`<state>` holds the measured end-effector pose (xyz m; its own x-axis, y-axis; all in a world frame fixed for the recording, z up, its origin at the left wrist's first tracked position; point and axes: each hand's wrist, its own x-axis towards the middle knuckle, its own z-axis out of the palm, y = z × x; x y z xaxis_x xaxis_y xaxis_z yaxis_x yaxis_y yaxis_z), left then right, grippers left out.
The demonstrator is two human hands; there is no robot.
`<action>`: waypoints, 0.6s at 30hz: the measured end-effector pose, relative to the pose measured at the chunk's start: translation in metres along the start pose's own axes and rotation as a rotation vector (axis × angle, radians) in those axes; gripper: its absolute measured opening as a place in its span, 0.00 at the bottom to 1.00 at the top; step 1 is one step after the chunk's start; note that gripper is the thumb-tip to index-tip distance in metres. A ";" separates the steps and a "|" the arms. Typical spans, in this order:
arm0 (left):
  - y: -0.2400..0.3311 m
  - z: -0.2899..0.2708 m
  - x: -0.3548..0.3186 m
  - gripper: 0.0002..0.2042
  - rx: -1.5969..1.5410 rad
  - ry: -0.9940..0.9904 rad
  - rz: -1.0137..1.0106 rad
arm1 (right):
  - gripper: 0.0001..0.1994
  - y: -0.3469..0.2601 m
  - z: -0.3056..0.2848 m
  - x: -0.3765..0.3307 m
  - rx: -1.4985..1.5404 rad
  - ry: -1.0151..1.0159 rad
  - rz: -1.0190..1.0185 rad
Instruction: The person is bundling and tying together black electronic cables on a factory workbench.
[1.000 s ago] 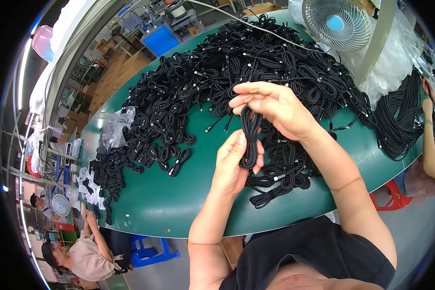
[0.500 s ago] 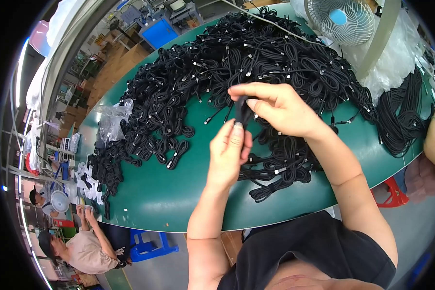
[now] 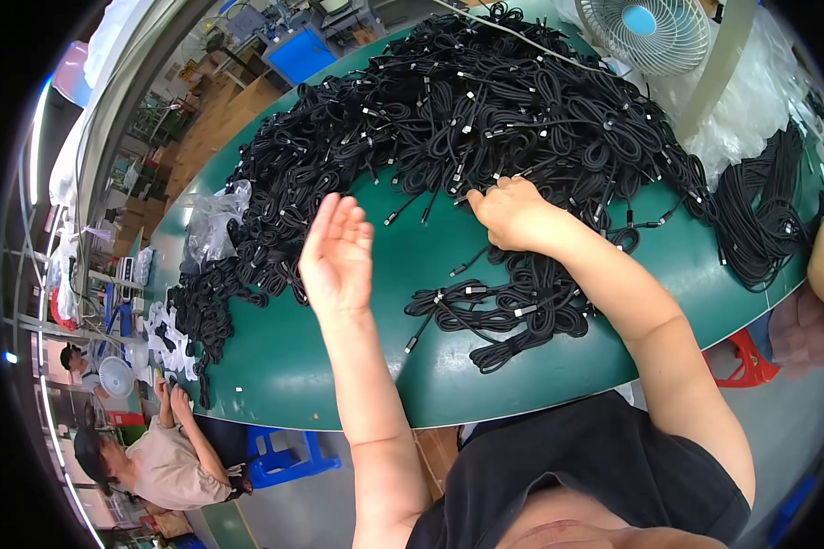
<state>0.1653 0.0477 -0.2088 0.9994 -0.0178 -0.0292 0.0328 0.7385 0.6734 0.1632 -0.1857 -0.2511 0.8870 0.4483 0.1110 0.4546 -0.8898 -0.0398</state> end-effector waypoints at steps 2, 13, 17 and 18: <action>-0.009 -0.008 -0.001 0.15 0.063 -0.112 -0.091 | 0.18 0.002 -0.010 0.000 0.116 -0.035 0.009; -0.033 0.036 -0.036 0.22 0.595 -0.444 -0.255 | 0.19 -0.027 -0.072 -0.031 0.516 0.649 -0.186; -0.038 0.039 -0.038 0.15 0.202 -0.480 -0.192 | 0.19 -0.038 -0.084 -0.035 0.435 0.645 -0.231; -0.041 0.040 -0.038 0.13 0.161 -0.426 -0.189 | 0.19 -0.037 -0.084 -0.036 0.445 0.628 -0.240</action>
<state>0.1261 -0.0087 -0.2056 0.8897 -0.4404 0.1205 0.1811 0.5826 0.7923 0.1075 -0.1768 -0.1706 0.6097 0.3730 0.6994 0.7343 -0.5980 -0.3211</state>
